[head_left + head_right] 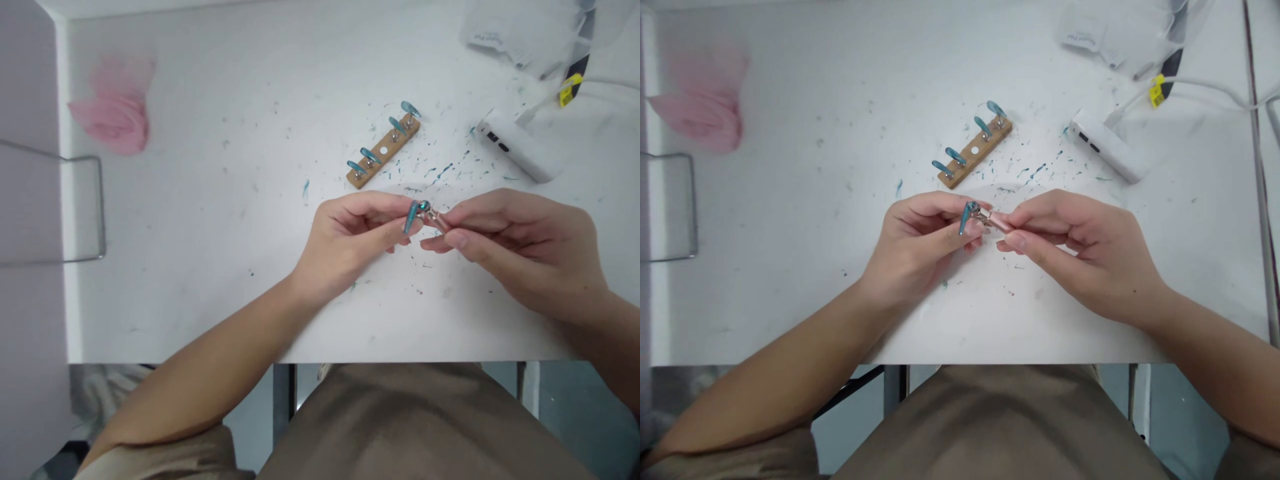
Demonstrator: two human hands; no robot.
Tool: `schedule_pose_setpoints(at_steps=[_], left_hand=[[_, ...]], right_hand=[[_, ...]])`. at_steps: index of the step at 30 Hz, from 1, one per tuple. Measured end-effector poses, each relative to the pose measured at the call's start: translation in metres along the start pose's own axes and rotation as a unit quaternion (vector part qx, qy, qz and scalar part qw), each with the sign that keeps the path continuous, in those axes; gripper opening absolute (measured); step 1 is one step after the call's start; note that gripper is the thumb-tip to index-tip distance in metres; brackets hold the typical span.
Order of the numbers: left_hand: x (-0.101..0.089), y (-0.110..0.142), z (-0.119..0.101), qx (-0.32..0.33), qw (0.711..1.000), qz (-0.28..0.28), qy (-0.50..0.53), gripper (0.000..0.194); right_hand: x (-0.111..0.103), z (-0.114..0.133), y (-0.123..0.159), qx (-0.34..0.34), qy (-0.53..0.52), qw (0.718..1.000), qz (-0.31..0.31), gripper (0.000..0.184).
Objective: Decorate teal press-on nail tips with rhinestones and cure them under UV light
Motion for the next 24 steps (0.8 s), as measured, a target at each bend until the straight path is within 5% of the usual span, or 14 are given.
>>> schedule_pose_setpoints(at_steps=[24], left_hand=[[-0.0016, -0.0017, 0.0006, -0.012, 1.0, -0.002, 0.003, 0.02]], right_hand=[[0.001, 0.0054, -0.0023, -0.021, -0.011, 1.0, 0.013, 0.014]])
Point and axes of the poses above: each hand's wrist, its own y-axis away from the middle knuckle, its own x-axis out of the palm, z = x × y, the point moved 6 cm from there along -y, towards the middle knuckle, and after that the axes turned 5 degrees about -x, right-handed, at the moved point
